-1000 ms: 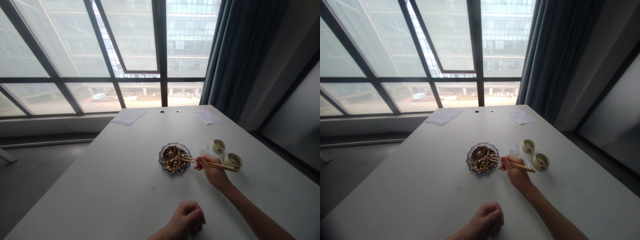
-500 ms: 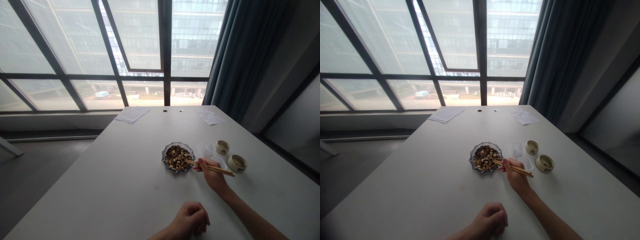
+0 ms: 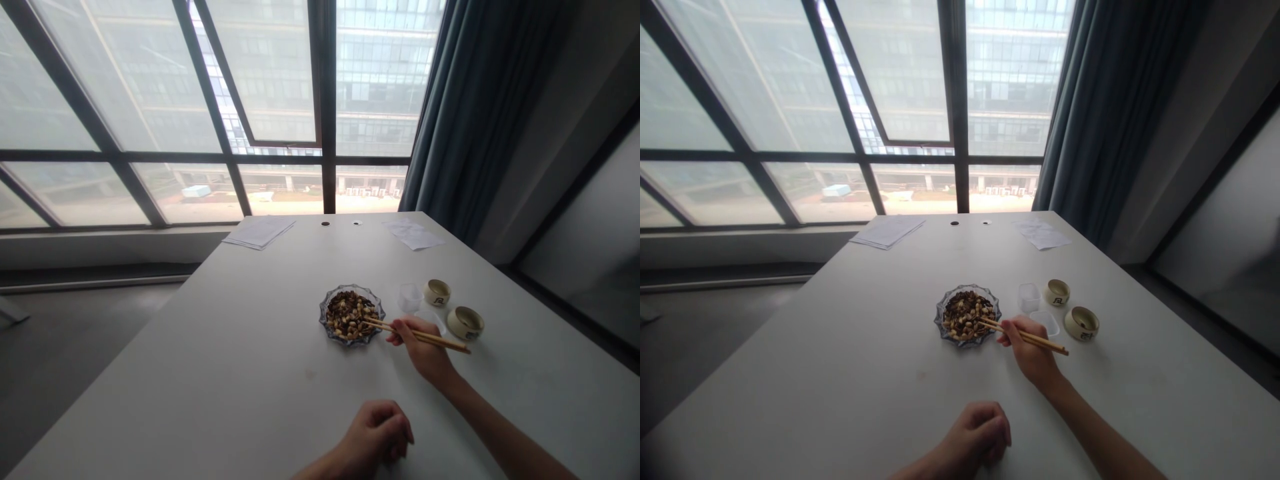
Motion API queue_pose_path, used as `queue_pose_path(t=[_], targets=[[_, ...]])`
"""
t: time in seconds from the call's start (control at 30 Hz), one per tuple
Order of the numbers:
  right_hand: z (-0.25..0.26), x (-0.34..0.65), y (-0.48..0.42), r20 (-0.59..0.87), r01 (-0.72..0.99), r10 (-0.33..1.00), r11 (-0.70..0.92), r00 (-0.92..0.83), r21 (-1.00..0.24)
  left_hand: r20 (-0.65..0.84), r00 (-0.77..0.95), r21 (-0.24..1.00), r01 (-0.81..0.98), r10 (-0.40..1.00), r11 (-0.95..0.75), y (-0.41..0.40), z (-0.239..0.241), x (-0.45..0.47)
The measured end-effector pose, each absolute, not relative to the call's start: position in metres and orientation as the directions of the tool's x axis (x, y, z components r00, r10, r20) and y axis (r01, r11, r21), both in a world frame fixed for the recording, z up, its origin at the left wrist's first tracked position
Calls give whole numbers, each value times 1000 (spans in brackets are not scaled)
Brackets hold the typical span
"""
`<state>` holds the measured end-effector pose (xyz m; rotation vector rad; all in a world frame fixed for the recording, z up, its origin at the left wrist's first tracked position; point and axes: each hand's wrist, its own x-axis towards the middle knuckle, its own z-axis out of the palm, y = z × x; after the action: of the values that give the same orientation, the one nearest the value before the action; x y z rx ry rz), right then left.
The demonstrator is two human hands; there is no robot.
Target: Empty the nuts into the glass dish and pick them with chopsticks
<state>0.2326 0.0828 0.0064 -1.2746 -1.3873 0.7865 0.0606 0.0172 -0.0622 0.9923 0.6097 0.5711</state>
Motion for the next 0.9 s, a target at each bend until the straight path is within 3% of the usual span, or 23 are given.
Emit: queue_pose_path(t=[0.1,0.33,0.9], targets=[[5,229,87,260,303,962,225,80,-926,-202,703,889,-160,682,428,18,-64,60],[-9,229,93,218,199,968,192,121,-961,-180,720,895,-162,671,415,19,-67,59],[-11,225,94,234,240,966,202,112,-950,-172,717,897,-169,676,408,19,-63,59]])
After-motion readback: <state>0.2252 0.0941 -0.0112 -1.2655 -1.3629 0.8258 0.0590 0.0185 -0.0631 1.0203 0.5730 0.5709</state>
